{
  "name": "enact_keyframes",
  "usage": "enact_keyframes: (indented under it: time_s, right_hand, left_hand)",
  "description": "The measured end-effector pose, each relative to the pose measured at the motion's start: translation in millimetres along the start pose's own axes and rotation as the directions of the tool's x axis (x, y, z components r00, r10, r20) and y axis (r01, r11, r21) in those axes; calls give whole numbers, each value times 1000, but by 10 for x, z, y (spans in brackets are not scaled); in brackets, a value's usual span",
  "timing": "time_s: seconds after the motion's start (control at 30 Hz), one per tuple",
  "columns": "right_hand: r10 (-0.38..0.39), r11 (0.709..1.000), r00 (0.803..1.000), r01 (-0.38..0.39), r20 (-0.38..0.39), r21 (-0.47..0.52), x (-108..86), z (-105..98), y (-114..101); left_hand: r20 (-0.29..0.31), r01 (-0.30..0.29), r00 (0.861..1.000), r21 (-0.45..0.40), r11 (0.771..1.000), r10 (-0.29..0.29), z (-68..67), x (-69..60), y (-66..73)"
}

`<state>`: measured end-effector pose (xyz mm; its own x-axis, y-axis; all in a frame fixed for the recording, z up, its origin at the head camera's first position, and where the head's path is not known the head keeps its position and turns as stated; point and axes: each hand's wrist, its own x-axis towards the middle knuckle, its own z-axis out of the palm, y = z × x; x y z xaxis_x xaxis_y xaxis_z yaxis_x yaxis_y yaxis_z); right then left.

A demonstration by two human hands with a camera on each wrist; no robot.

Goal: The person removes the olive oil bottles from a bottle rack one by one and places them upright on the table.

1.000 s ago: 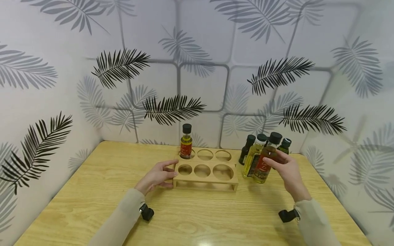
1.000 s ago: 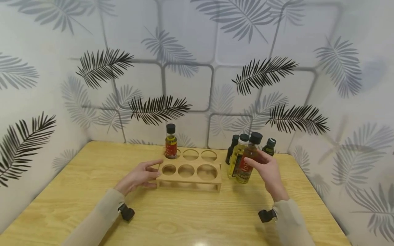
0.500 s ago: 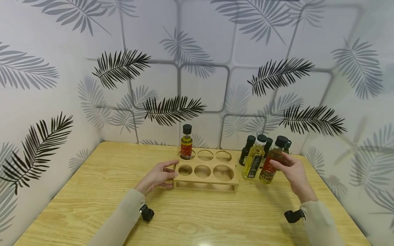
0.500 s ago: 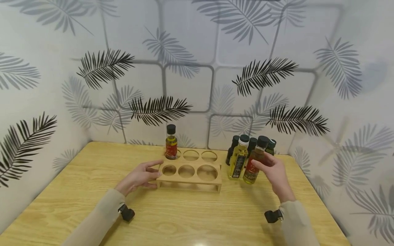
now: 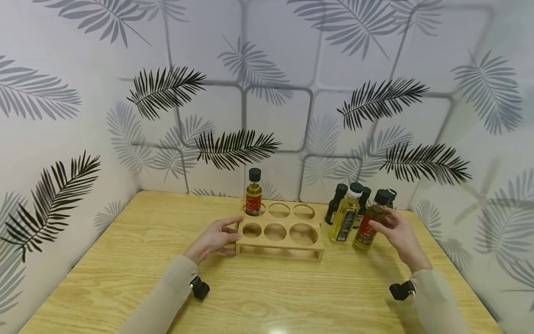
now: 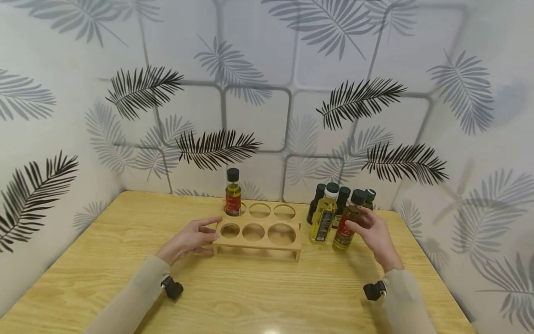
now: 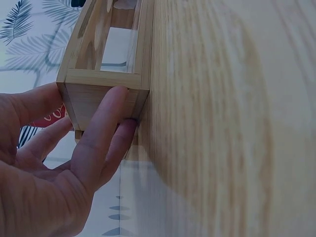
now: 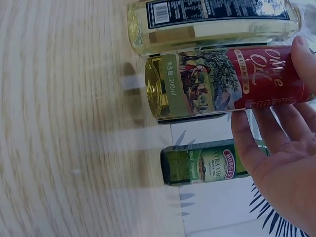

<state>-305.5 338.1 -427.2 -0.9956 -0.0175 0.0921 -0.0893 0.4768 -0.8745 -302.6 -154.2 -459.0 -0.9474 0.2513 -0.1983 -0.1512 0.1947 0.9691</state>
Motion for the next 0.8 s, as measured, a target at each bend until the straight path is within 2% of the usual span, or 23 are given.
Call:
enact_keyframes:
  time_s: [0.1, 0.4, 0.8]
  right_hand:
    - [-15, 1000, 1000, 16, 24, -27, 30, -23, 48]
    - [5, 998, 996, -11, 86, 59, 100, -89, 206]
    - [-4, 998, 991, -4, 137, 60, 140, -96, 252]
  left_hand:
    - [-1, 0, 1000, -1, 1000, 0, 2, 3, 12]
    - [7, -2, 1000, 5, 1000, 2, 2, 3, 6]
    - [-1, -5, 1000, 5, 1000, 5, 1, 3, 0]
